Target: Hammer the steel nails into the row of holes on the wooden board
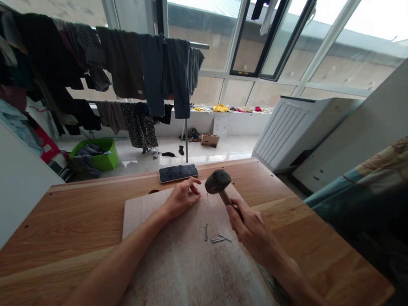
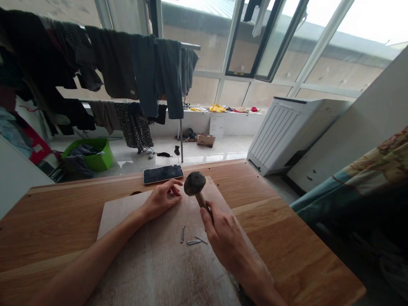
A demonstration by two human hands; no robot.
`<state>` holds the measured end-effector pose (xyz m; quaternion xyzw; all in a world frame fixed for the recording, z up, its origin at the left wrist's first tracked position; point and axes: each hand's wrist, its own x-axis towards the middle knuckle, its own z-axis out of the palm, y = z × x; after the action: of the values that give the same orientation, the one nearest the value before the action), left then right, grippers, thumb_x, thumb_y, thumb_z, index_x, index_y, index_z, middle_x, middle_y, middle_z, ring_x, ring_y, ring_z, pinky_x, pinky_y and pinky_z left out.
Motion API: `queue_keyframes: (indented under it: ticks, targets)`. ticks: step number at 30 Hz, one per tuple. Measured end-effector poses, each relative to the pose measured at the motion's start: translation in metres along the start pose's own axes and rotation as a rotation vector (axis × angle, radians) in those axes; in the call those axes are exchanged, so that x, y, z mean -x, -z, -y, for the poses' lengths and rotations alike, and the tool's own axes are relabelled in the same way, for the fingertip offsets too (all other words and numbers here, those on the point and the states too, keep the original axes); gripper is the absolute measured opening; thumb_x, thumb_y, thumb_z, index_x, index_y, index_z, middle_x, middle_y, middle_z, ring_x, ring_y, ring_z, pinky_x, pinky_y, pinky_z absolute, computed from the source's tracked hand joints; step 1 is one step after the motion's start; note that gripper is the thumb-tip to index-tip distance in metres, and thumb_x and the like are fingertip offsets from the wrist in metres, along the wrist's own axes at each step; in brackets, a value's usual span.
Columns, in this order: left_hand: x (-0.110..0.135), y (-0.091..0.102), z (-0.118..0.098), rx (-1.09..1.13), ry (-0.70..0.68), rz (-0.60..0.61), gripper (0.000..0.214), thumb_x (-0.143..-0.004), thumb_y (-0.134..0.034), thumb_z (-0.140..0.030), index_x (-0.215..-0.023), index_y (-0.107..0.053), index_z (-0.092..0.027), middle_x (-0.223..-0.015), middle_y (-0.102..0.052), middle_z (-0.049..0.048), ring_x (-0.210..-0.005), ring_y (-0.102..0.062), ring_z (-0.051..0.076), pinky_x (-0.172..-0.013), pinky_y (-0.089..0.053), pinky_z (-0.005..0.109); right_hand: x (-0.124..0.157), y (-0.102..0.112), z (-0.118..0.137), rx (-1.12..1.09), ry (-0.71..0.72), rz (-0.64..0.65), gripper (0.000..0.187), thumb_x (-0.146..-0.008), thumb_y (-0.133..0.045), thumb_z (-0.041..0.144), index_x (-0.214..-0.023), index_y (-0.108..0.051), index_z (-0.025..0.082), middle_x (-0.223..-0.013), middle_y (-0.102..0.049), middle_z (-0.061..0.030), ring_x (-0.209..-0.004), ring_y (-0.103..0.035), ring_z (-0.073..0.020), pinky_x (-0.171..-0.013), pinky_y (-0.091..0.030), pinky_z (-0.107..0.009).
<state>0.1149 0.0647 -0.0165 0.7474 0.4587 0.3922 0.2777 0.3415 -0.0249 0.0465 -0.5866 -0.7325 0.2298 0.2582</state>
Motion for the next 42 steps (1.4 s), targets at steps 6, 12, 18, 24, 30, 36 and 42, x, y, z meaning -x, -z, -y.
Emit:
queue_keyframes:
  ticks: [6,12,18,24,30,36,42]
  targets:
    - [-0.001,-0.003,0.002,0.026,-0.008,-0.017,0.046,-0.076,-0.067,-0.008,-0.120,-0.061,-0.019,-0.083,-0.071,-0.0016,-0.077,-0.069,0.016,-0.078,-0.053,0.028,-0.008,-0.012,0.009,0.054,0.015,0.065,0.036,-0.100,-0.041,0.044,-0.097,-0.068,0.021,-0.068,-0.067,-0.0035,-0.062,-0.064,-0.0210,-0.061,-0.044,-0.029]
    - [-0.001,0.002,-0.006,-0.033,0.000,0.026,0.052,-0.079,-0.072,-0.021,-0.128,-0.053,-0.017,-0.096,-0.066,0.0027,-0.085,-0.066,0.018,-0.082,-0.054,0.032,0.013,0.002,-0.019,-0.115,-0.180,0.118,0.042,-0.096,-0.041,0.055,-0.104,-0.064,0.020,-0.055,-0.058,0.0029,-0.045,-0.056,-0.0172,-0.048,-0.045,-0.027]
    - [0.009,0.022,-0.061,-0.396,-0.198,0.375,0.018,-0.084,-0.068,-0.026,-0.100,-0.063,-0.019,-0.100,-0.065,0.0042,-0.085,-0.062,0.019,-0.073,-0.048,0.030,0.034,0.009,-0.051,-0.208,-0.308,0.187,0.049,-0.092,-0.046,0.060,-0.113,-0.061,0.018,-0.051,-0.056,0.0047,-0.042,-0.058,-0.0178,-0.040,-0.046,-0.025]
    - [0.037,-0.008,-0.097,-0.679,-0.442,0.442,0.022,-0.083,-0.072,-0.032,-0.096,-0.066,-0.014,-0.094,-0.070,0.0091,-0.087,-0.066,0.024,-0.073,-0.047,0.034,0.035,0.005,-0.056,-0.280,-0.307,0.233,0.049,-0.090,-0.049,0.061,-0.112,-0.059,0.019,-0.050,-0.056,0.0060,-0.035,-0.053,-0.0150,-0.035,-0.040,-0.023]
    - [0.059,-0.059,-0.105,-0.831,-0.710,0.270,0.011,-0.092,-0.058,-0.010,-0.084,-0.065,-0.012,-0.073,-0.067,0.0072,-0.067,-0.063,0.020,-0.059,-0.040,0.034,0.035,0.012,-0.053,-0.340,-0.327,0.305,0.047,-0.088,-0.052,0.067,-0.075,-0.054,0.022,-0.045,-0.053,0.0055,-0.037,-0.052,-0.0113,-0.038,-0.043,-0.020]
    - [0.065,-0.073,-0.109,-0.852,-0.742,0.205,0.015,-0.093,-0.057,-0.011,-0.081,-0.066,-0.011,-0.070,-0.065,0.0061,-0.062,-0.060,0.020,-0.056,-0.037,0.035,0.043,0.015,-0.056,-0.703,-0.625,0.410,0.055,-0.075,-0.066,0.075,-0.082,-0.052,0.022,-0.055,-0.058,0.0075,-0.034,-0.050,-0.0070,-0.031,-0.037,-0.015]
    - [0.054,-0.056,-0.102,-0.776,-0.768,0.252,0.021,-0.094,-0.062,-0.015,-0.073,-0.065,-0.015,-0.074,-0.064,0.0051,-0.071,-0.061,0.020,-0.061,-0.040,0.035,0.044,0.015,-0.058,-0.701,-0.653,0.362,0.055,-0.081,-0.061,0.074,-0.093,-0.058,0.021,-0.053,-0.052,0.0095,-0.031,-0.044,-0.0045,-0.029,-0.033,-0.013]
